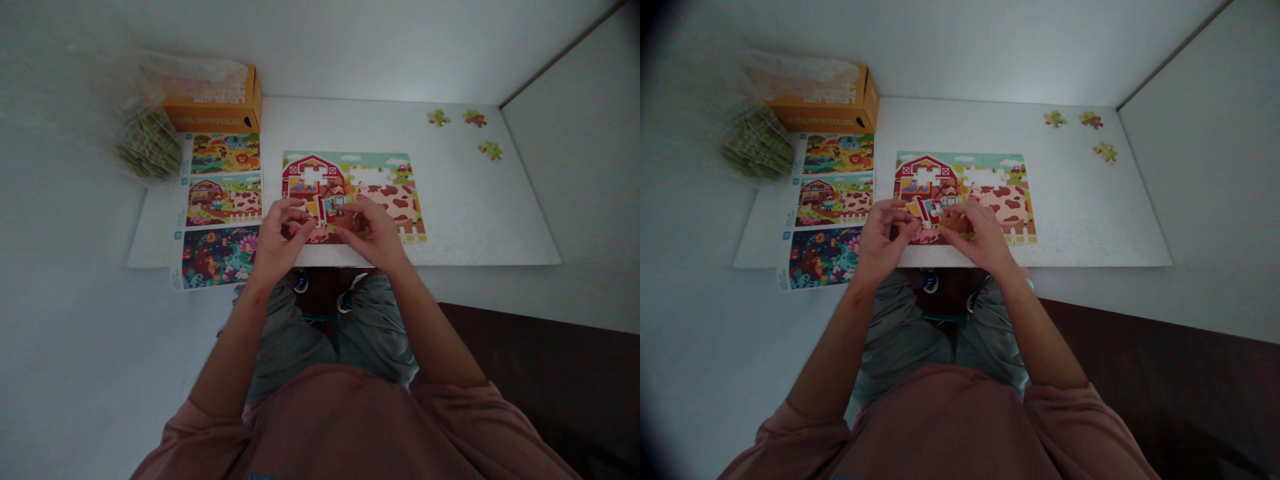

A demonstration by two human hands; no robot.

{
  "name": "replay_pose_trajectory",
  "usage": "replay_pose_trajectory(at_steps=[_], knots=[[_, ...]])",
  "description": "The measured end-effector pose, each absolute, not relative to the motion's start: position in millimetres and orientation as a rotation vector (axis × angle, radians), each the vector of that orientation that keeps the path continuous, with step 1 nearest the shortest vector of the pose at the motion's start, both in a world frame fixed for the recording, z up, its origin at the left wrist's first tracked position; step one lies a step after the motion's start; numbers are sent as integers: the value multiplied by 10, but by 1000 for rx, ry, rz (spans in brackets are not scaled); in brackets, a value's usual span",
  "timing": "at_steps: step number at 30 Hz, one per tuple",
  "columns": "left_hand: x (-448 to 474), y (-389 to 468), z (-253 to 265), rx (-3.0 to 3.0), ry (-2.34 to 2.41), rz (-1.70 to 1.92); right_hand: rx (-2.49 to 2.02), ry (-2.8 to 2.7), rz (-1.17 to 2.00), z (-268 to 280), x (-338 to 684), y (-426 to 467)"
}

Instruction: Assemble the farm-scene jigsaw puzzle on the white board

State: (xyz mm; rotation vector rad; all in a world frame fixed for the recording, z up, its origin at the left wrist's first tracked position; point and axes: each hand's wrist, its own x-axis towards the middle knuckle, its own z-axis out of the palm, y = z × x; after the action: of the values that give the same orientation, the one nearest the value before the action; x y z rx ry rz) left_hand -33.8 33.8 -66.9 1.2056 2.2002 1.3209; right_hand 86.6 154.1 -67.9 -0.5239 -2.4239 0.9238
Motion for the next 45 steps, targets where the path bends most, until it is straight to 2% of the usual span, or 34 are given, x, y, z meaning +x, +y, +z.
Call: replay_pose_trajectory(at_steps=[4, 8, 21, 33, 45], knots=[[-447, 351, -797, 1025, 1978, 1909, -482, -2264, 923, -860, 831, 1608], [-517, 308, -801, 830, 1953, 2125, -507, -2188, 950, -942, 837, 1636], [-495, 323, -770, 846, 1914, 2076, -565, -2172, 994, -919, 849, 1627], [-471, 328, -731, 925, 1857, 2069, -572, -2266, 868, -906, 856, 1626], [-411, 332, -751, 911, 1843, 1974, -593, -2435, 708, -631, 705, 1299]])
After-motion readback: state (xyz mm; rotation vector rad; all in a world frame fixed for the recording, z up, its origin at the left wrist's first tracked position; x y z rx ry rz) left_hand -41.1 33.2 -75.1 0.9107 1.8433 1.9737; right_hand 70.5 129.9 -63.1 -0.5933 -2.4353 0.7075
